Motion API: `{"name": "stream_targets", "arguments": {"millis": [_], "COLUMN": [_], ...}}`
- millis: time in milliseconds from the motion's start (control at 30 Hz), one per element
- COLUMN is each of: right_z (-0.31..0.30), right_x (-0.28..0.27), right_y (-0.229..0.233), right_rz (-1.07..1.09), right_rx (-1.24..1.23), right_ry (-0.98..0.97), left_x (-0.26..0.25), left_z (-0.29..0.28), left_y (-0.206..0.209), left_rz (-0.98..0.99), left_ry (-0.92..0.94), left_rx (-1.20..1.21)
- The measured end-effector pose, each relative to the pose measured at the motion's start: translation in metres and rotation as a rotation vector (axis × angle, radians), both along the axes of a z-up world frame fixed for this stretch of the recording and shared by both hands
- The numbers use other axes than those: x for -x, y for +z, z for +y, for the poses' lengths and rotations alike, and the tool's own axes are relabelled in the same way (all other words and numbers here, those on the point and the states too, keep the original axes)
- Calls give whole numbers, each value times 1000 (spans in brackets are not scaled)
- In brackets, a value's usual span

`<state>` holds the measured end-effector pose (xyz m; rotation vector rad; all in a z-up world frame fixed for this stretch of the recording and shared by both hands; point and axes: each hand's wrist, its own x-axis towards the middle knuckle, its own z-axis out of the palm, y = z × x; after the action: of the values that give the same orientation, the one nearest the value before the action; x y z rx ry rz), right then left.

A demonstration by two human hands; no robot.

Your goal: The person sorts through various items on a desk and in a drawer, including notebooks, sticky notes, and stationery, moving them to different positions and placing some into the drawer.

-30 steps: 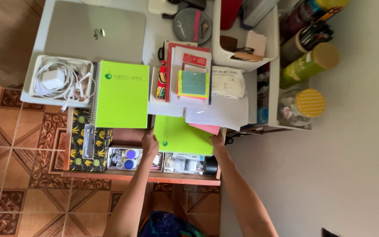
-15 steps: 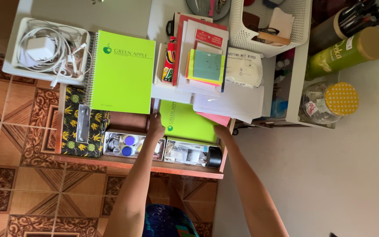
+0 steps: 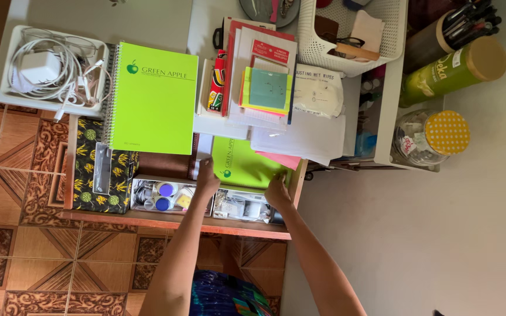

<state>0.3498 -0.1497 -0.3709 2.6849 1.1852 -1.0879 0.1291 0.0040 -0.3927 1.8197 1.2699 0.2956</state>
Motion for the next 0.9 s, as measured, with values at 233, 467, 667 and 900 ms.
{"name": "stream_targets", "arguments": {"millis": [233, 467, 667, 900], "right_z": [-2, -4, 22, 110], "right_x": [1, 1, 41, 121], "right_y": [7, 32, 75, 151], "right_rz": [30, 40, 99, 340], "right_rx": [-19, -166, -262, -773], "right_ry": [48, 47, 34, -124], "left_x": [20, 47, 116, 194], "left_z": [0, -2, 18, 88], "left_y": [-8, 44, 157, 220], "left_rz": [-59, -142, -507, -576], "left_ry": [-75, 173, 485, 604], "left_rx": [12, 150, 349, 59]}}
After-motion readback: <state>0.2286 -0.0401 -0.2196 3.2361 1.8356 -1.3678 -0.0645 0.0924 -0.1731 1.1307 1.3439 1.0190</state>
